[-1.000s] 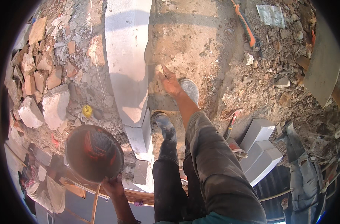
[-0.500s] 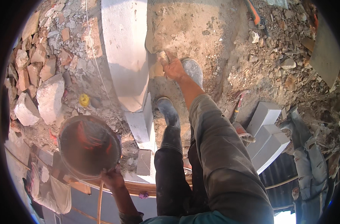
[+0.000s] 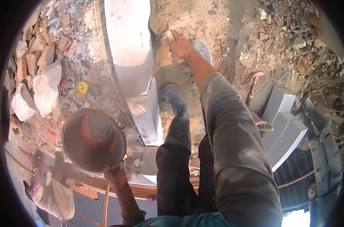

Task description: The person uses a hammer to break a long concrete block into smaller pieces. They then use a trowel to scoop mortar from a bucket and apply it to the ground and the sides of the blocks to secure them in place.

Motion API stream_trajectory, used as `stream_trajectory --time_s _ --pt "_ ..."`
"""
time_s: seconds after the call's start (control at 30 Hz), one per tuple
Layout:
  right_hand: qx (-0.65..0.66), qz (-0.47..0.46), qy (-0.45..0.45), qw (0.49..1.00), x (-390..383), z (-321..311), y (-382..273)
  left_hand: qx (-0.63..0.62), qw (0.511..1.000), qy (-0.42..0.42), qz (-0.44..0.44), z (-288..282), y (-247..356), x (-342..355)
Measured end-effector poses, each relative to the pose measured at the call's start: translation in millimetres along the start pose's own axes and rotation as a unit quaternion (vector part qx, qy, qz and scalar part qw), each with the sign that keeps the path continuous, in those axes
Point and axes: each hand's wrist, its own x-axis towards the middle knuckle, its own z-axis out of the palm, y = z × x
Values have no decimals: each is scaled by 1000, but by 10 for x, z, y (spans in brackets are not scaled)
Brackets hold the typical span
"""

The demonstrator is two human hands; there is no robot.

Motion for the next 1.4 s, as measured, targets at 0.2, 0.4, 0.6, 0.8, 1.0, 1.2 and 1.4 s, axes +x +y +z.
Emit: stream_trajectory --time_s 0.2,0.4,0.6,0.8,1.0,1.2,1.4 --pt "-55 -133 42 989 -639 610 1167 8 1000 1 4 -330 -127 35" --pt "-127 -79 -14 989 -337 43 480 29 999 -15 4 -629 -285 52" --pt "0 -32 14 999 -703 1030 1356 -9 999 -15 30 -879 -592 -29" --pt "-34 36 -85 995 -1476 1033 1625 7 999 36 40 -1008 -786 -275" --pt "-306 -145 232 912 -389 114 1265 34 994 51 90 -1118 -866 -403" --pt "-494 -199 315 785 526 -479 -56 6 992 36 119 -1264 -1101 -103" --pt "-551 -231 246 764 317 -62 967 -24 996 26 83 -1324 -1312 -14"
